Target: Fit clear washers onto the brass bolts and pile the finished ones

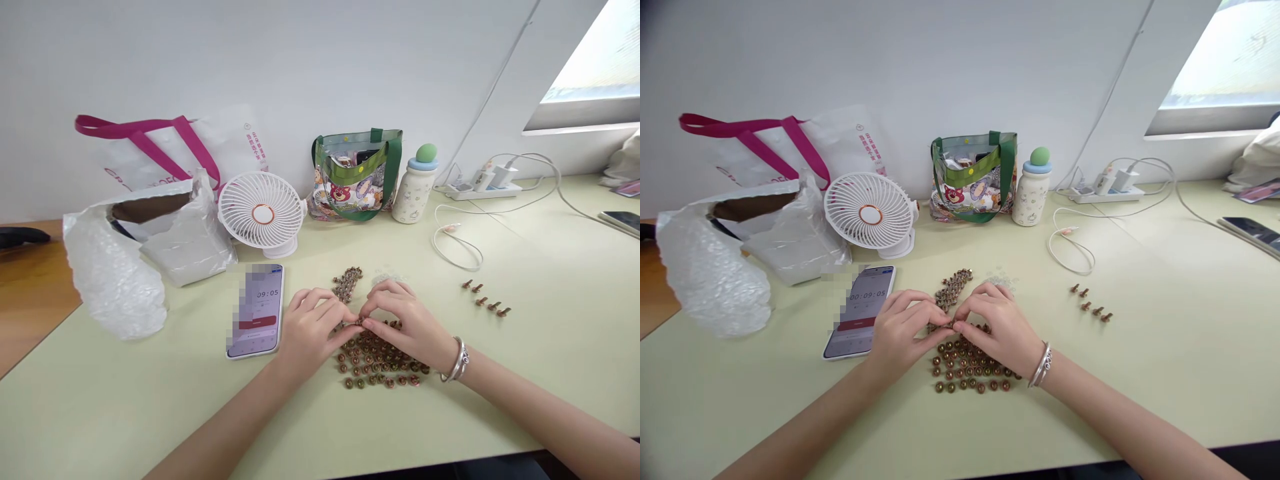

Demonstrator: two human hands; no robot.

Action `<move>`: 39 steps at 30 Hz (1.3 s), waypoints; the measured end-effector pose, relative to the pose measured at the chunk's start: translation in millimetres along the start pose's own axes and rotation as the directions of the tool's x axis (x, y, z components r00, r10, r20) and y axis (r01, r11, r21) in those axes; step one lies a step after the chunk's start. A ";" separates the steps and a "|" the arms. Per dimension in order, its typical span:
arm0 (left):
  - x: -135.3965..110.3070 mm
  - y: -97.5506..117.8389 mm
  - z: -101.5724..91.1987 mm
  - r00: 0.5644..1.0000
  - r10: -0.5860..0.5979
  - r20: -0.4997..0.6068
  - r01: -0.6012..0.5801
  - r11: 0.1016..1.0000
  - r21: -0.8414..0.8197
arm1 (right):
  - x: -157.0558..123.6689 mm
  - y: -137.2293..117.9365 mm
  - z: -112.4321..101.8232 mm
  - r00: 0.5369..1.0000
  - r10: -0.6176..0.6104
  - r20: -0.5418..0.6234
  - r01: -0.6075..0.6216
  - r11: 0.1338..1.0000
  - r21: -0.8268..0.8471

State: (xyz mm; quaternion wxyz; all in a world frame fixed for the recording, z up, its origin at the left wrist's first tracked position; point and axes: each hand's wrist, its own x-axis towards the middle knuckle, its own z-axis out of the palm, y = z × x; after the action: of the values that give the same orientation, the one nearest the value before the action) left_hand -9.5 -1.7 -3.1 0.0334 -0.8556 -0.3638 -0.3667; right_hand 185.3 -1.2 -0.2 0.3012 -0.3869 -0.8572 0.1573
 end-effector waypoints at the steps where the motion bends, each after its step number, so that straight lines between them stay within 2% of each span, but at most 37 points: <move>1: 0.0 -0.3 -0.1 1.000 -0.006 0.008 0.006 1.000 -0.005 | 0.0 0.2 -0.2 1.000 -0.007 -0.007 0.007 1.000 0.000; 6: 1.0 -1.1 0.0 0.991 -0.114 0.075 0.118 0.991 -0.063 | -0.9 2.5 0.1 0.995 -0.047 -0.083 0.045 0.998 -0.033; 9: 2.4 0.7 0.1 0.965 -0.216 0.151 0.232 0.968 -0.096 | -1.6 4.2 1.5 0.979 -0.144 -0.142 0.125 0.983 -0.137; 12: 4.2 3.5 -0.5 0.940 -0.270 0.207 0.298 0.947 -0.121 | -1.8 6.5 1.5 0.955 -0.235 -0.180 0.189 0.952 -0.241; 20: 7.0 6.7 -2.4 0.915 -0.262 0.308 0.327 0.927 -0.183 | -1.8 12.6 -6.4 0.919 -0.381 -0.098 0.342 0.897 -0.279; 30: 4.7 6.5 -1.8 0.920 -0.267 0.286 0.317 0.937 -0.145 | -1.7 15.3 -5.9 0.926 -0.364 -0.102 0.321 0.901 -0.292; 39: 4.9 5.6 -3.0 0.887 -0.301 0.349 0.376 0.911 -0.171 | -2.2 16.8 -7.5 0.922 -0.356 -0.150 0.301 0.906 -0.299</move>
State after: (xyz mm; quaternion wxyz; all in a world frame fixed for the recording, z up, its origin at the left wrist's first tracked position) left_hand -5.4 -3.9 3.5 -0.1909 -0.8237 -0.4632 -0.2658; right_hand 200.8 8.3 -3.7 0.3528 -0.2877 -0.8887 -0.0541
